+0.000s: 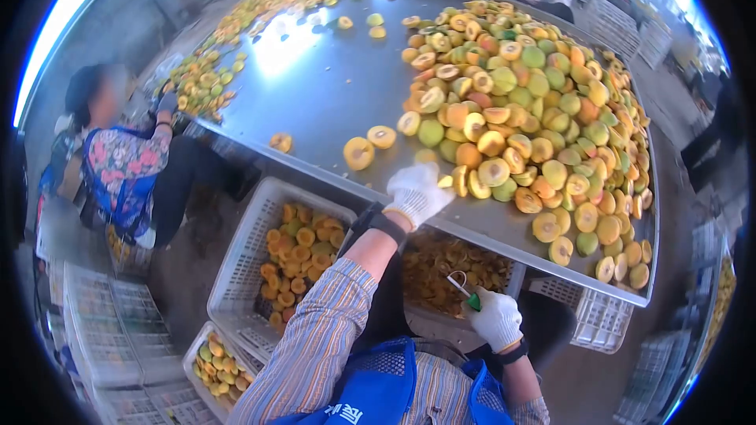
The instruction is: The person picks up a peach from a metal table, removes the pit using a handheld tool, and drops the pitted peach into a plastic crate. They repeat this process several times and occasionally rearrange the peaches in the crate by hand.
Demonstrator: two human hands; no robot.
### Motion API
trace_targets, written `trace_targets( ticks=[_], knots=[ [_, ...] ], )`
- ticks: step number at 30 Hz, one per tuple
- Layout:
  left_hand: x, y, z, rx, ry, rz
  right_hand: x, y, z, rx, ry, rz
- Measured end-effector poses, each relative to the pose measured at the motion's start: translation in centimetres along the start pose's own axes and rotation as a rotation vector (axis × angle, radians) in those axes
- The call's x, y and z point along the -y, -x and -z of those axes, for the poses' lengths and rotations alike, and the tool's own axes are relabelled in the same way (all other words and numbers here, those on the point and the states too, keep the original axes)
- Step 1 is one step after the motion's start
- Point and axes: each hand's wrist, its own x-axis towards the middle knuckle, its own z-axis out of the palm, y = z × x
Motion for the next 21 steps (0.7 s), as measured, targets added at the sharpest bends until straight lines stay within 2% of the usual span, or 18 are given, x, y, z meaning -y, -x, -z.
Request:
trace_targets(
  ticks=[1, 4, 5, 6, 9, 10, 12, 13, 16, 21],
  knots=[
    [0.0, 1.2, 0.7, -0.025, 0.221, 0.076, 0.5, 0.0, 0.3, -0.052, -0.031, 0.003],
    [1.1, 4.8, -2.4, -0.047, 1.571, 0.053, 1.5, 0.0, 0.4, -0.118, -0.075, 0.003],
    [1.6, 6.1, -2.2, 0.09, 1.801, 0.062, 2.6, 0.1, 1.0, -0.129, -0.12, -0.026],
    [1.5, 7.3, -2.5, 0.114, 1.909, 0.076, 3.6, 0.1, 1.6, -0.142, -0.164, -0.058],
    [1.8, 9.9, -3.1, 0.269, 2.092, 0.222, 6.1, 0.6, 2.7, -0.114, -0.229, -0.096],
    [1.9, 10.7, -3.5, 0.295, 2.092, 0.22, 6.6, 0.9, 3.0, -0.111, -0.243, -0.104],
    [1.9, 12.4, -4.2, 0.299, 2.209, 0.026, 6.9, 1.3, 3.0, -0.109, -0.227, -0.054],
    [1.7, 13.1, -3.9, 0.273, 2.149, 0.037, 7.1, 1.6, 3.0, -0.122, -0.203, -0.041],
    [0.6, 15.0, -2.6, 0.379, 2.233, 0.031, 6.9, 2.0, 3.0, -0.151, -0.173, 0.002],
    [-1.4, 16.3, -2.1, 0.378, 2.131, 0.048, 6.2, 3.2, 3.5, -0.162, -0.163, -0.015]
  ],
)
